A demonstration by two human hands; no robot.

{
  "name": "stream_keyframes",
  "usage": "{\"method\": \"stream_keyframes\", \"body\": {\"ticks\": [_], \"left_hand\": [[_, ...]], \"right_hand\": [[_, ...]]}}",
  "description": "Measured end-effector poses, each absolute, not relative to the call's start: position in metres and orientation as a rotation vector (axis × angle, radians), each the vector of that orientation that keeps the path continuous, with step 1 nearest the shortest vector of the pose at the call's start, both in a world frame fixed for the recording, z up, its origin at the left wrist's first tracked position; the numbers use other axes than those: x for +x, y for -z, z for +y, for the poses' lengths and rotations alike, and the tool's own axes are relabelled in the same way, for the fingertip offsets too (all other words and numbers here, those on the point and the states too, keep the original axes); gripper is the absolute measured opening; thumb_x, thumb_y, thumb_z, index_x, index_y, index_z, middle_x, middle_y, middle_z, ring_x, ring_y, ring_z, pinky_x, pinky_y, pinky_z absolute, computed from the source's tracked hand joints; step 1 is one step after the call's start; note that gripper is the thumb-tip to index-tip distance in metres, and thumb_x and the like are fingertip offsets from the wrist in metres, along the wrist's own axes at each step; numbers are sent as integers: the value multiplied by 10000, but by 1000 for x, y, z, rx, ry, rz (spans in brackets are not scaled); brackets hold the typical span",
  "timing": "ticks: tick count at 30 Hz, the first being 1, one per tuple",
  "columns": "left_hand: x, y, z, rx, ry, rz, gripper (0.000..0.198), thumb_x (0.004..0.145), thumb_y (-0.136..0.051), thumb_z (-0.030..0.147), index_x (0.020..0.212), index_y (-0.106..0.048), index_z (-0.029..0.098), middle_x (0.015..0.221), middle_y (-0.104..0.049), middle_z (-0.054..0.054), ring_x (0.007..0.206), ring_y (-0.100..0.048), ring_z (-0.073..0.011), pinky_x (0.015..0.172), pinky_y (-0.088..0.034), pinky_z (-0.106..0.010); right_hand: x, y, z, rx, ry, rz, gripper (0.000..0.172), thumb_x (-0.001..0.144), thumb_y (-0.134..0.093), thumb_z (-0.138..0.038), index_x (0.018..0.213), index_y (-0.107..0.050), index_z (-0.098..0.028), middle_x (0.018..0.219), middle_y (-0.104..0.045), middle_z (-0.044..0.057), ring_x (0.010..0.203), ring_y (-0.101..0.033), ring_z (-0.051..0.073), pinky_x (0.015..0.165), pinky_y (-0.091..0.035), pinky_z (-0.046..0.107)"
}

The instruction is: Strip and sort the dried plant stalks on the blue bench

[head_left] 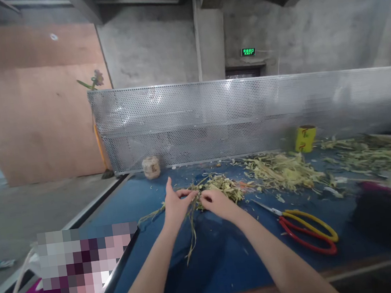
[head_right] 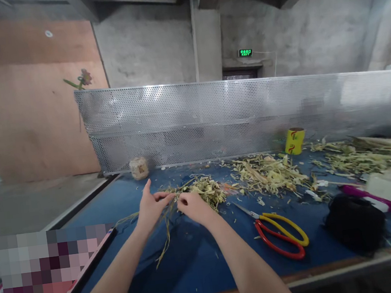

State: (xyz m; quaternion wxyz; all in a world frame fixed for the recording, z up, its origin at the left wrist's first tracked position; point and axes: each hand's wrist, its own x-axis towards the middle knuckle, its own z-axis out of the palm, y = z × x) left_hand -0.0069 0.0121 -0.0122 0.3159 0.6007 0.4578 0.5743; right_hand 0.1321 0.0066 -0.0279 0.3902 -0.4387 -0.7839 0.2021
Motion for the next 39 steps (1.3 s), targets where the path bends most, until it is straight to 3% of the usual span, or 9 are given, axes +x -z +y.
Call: {"method": "stream_keyframes", "body": {"ticks": [5,11,18,23,26,35,39], "left_hand": [[-9,17,16,1638,-1464,1148,1035,573,-665,209,1337,25,111,603,-631,14,525,-565,-120,581,-462,-258],[-6,20,13,1883,-1542,1213,965,633,-596,172,1338,61,175,617,-640,22,559,-586,-122,619,-468,-258],[-3,20,12,1923,-1405,1029,960,651,-558,163,1324,126,149,641,-636,18,601,-590,-116,662,-470,-273],[-1,22,7,1945,-1375,995,950,655,-564,186,1328,106,177,617,-621,36,561,-568,-107,633,-464,-264],[1,21,5,1904,-1429,1005,964,652,-580,214,1328,104,152,599,-612,39,548,-559,-109,603,-456,-250],[4,19,9,1838,-1489,1030,899,609,-617,187,1317,-67,128,614,-611,40,618,-574,-117,689,-447,-270],[2,22,13,1729,-1434,998,832,677,-564,230,1317,-47,109,674,-620,4,607,-572,-112,600,-453,-236]], "right_hand": [[138,27,8,-1158,-484,-1981,188,686,-409,-155,507,-354,-169,505,-350,-50,500,-320,80,478,-242,194],[133,30,9,-1121,-563,-2010,256,714,-415,-146,464,-364,-163,453,-360,-55,457,-340,72,468,-265,193],[136,28,11,-1108,-618,-1790,270,769,-466,-381,694,-573,-144,604,-544,1,515,-457,88,477,-348,198],[139,25,11,-968,-956,-1607,211,695,-550,-370,684,-579,-162,441,-474,-48,355,-377,63,367,-308,186],[140,26,14,-927,-1049,-1426,177,633,-596,-340,635,-563,-165,409,-477,-50,348,-412,78,361,-341,198],[143,28,25,-907,-1044,-1258,160,572,-605,-316,583,-529,-176,410,-488,-41,338,-428,91,345,-369,218],[142,27,24,-896,-1049,-1262,138,575,-600,-301,592,-538,-178,433,-510,-34,348,-443,96,361,-387,227]]}}
